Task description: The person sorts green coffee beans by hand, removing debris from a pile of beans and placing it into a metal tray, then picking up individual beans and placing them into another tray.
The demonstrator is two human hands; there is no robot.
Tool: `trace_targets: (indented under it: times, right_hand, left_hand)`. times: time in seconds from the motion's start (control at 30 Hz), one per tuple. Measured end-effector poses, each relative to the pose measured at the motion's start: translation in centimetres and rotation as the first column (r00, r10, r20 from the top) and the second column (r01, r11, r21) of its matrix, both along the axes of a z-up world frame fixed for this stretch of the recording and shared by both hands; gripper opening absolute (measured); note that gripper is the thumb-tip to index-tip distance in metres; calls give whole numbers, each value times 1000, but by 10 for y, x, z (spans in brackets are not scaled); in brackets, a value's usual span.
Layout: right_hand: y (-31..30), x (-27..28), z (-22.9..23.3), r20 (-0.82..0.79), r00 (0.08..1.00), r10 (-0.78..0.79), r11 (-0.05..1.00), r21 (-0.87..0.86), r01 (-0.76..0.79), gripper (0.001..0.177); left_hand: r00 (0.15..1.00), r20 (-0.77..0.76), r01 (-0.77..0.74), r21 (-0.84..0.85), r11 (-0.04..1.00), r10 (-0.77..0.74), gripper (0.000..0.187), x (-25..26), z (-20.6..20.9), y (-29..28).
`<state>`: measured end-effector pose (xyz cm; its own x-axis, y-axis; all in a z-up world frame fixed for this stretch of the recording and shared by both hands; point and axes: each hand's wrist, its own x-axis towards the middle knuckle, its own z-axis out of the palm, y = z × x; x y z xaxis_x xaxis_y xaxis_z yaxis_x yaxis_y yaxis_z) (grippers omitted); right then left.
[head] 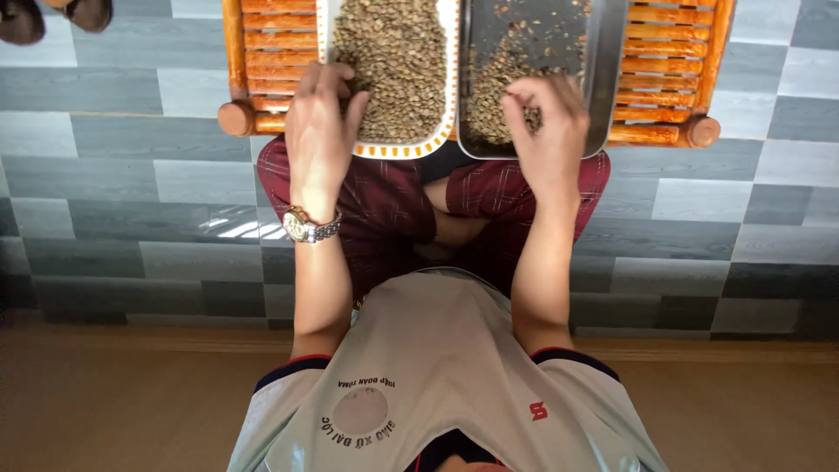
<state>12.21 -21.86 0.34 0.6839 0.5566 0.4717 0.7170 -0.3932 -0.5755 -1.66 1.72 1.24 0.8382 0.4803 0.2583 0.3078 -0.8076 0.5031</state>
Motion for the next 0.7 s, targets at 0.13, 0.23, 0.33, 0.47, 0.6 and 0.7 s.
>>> trace_targets:
  times: [0.13, 0.23, 0.33, 0.47, 0.6, 0.7]
  right_hand:
    - [37, -2, -11, 28, 989, 142, 990, -19, -142, 16]
    - [62, -7, -11, 63, 976, 210, 972, -120, -201, 19]
    - [84, -13, -8, 52, 962, 267, 959, -109, -260, 19]
    - [102, -16, -10, 88, 963, 256, 952, -197, -235, 20]
    - [110, -13, -23, 94, 966, 239, 929, -312, -200, 18]
    - [114, -14, -21, 153, 960, 234, 932, -318, -176, 16]
  left_hand:
    - [997, 45, 60, -50, 997, -57, 29, 5, -7, -4]
    - [1000, -12, 28, 19, 999, -27, 25, 10, -22, -7]
    - [1000, -11, 8, 34, 999, -8, 25, 10, -23, -8]
    - [999, 47, 8, 30, 1000, -9, 18, 9, -24, -8]
    - [998, 66, 4, 20, 1000, -6, 16, 8, -26, -8]
    - [998, 68, 8, 0, 1000, -8, 17, 7, -26, -7]
